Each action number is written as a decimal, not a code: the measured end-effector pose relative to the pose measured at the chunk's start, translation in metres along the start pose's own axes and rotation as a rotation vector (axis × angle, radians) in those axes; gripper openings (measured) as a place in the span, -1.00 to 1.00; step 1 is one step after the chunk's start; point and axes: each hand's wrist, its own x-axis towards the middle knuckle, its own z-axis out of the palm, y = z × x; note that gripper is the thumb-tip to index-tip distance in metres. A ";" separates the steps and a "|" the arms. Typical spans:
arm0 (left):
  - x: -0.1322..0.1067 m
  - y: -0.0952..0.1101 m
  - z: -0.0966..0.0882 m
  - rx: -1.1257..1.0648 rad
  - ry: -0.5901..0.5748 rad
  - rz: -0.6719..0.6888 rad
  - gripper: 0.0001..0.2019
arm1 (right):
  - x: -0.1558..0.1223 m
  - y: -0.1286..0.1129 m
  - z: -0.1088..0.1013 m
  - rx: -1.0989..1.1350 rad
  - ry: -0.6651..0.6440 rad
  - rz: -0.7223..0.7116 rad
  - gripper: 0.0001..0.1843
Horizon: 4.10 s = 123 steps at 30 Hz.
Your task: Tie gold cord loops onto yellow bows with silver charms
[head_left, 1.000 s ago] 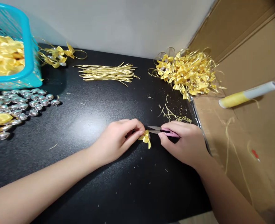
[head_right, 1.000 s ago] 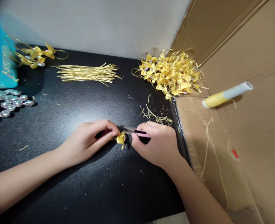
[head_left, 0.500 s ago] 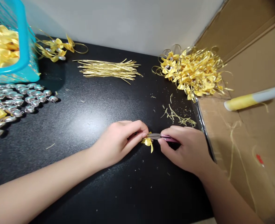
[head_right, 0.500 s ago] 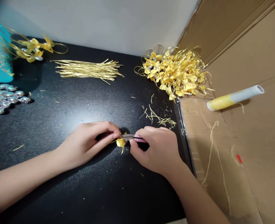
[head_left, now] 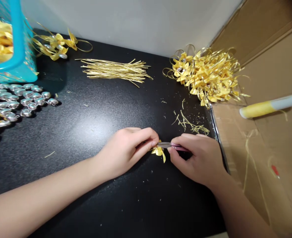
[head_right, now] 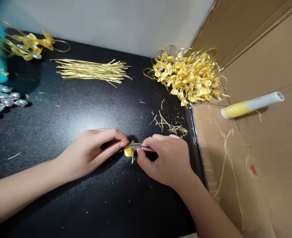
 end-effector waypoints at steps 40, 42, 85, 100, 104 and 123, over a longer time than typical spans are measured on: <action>-0.036 -0.011 -0.033 0.790 -0.026 0.289 -0.73 | 0.022 0.060 0.044 0.032 0.396 0.186 -0.71; -0.060 -0.018 -0.044 0.822 -0.005 0.296 -0.75 | 0.022 0.062 0.045 0.036 0.406 0.175 -0.72; -0.041 0.031 -0.008 -0.727 0.352 -0.284 -0.78 | 0.021 -0.045 0.024 0.840 0.322 -0.196 -0.97; -0.059 0.019 0.007 -0.261 0.629 -0.005 -0.95 | 0.006 -0.071 0.036 0.024 0.608 -0.243 -0.93; -0.061 0.021 0.008 -0.274 0.626 -0.021 -0.93 | 0.006 -0.071 0.037 0.057 0.531 -0.212 -0.97; -0.058 0.026 0.008 -0.639 0.560 -0.185 -0.86 | 0.006 -0.070 0.040 0.148 0.453 -0.163 -0.86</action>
